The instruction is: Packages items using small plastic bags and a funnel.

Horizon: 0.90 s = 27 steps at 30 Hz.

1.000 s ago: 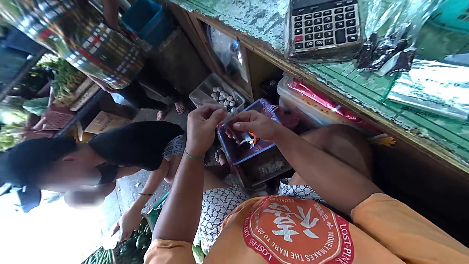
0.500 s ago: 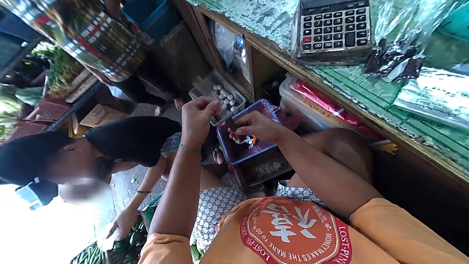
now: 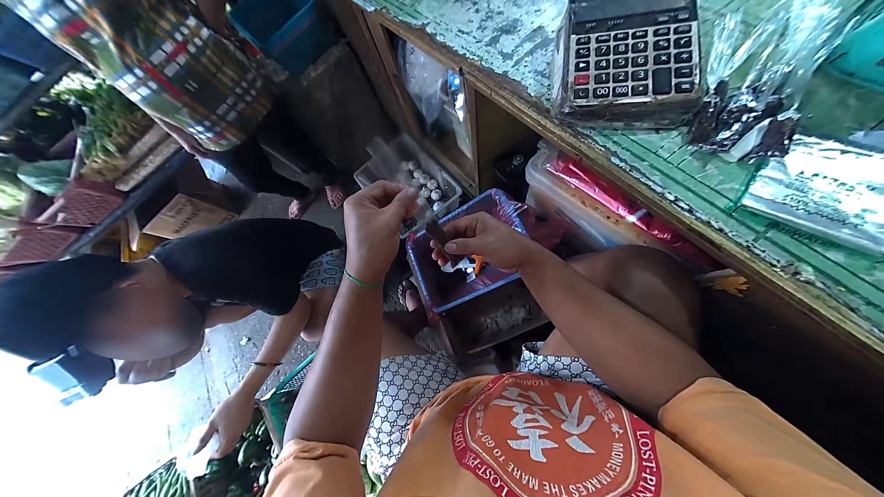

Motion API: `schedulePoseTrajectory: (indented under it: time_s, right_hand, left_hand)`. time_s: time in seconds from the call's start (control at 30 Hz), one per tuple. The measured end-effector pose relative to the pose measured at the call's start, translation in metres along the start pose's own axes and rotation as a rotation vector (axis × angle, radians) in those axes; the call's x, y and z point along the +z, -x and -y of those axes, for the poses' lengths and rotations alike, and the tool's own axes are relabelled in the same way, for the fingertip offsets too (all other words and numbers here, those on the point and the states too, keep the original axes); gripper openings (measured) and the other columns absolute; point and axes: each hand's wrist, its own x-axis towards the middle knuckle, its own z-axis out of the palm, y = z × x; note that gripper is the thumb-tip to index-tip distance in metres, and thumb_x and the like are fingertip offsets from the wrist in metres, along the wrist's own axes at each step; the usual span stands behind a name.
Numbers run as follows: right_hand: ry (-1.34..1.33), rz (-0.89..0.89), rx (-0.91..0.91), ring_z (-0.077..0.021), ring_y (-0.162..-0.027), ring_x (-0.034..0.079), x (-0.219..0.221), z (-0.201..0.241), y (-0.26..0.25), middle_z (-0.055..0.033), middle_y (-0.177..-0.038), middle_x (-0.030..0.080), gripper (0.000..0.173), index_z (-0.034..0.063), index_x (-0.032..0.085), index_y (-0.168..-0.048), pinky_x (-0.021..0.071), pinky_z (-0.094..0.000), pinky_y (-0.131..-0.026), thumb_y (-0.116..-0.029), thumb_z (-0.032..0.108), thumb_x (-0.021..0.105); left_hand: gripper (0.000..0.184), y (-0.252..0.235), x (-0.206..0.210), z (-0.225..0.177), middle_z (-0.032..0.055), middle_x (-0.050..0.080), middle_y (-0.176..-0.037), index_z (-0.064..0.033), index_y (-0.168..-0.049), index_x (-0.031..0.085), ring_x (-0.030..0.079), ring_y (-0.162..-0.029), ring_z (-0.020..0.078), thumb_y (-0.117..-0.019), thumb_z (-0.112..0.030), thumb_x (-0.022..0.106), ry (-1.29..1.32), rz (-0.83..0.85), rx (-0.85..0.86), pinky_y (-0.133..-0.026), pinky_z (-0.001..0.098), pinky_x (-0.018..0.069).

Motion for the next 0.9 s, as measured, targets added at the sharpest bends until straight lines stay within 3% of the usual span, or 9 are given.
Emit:
schedulePoseTrajectory:
  time_s: [0.47,0.63,0.77,0.9]
  right_hand:
    - [0.032,-0.031,0.026,-0.0194,-0.090,0.072,0.001,-0.009,-0.007,-0.0132,-0.102,0.073,0.019,-0.0036,0.067,-0.114,0.0612,-0.0344,-0.085,-0.1025,0.006,0.056]
    - [0.041,-0.069,0.016,-0.0174,-0.087,0.070,0.000,-0.016,-0.010,-0.0105,-0.097,0.071,0.019,-0.0025,0.067,-0.111,0.0603,-0.0331,-0.084,-0.1039,0.007,0.052]
    - [0.168,-0.158,0.079,-0.0095,-0.078,0.065,-0.004,-0.028,-0.013,-0.0026,-0.088,0.067,0.019,0.0022,0.067,-0.105,0.0567,-0.0265,-0.077,-0.1050,0.013,0.051]
    - [0.468,-0.233,0.210,-0.0097,-0.069,0.059,-0.017,-0.051,-0.016,-0.0022,-0.080,0.061,0.026,0.0020,0.066,-0.103,0.0537,-0.0286,-0.070,-0.1064,0.018,0.046]
  left_hand:
    - [0.009,0.000,-0.002,0.009,0.0045,0.072,-0.077,-0.0024,-0.090,0.072,0.069,-0.070,0.0122,-0.0937,-0.010,0.072,-0.030,-0.006,-0.032,-0.069,0.0288,0.0601]
    - [0.009,0.005,-0.007,0.011,0.0027,0.071,-0.081,-0.0077,-0.094,0.071,0.068,-0.069,0.0115,-0.0966,-0.016,0.071,-0.093,0.022,-0.064,-0.066,0.0275,0.0588]
    - [0.008,0.006,-0.019,0.043,0.0039,0.071,-0.087,-0.0065,-0.101,0.072,0.067,-0.072,0.0127,-0.0951,-0.011,0.071,0.006,0.020,-0.108,-0.069,0.0299,0.0592]
    - [0.007,0.012,-0.036,0.100,0.0039,0.072,-0.085,-0.0057,-0.099,0.072,0.067,-0.071,0.0117,-0.0968,-0.011,0.069,0.139,-0.010,-0.344,-0.071,0.0302,0.0594]
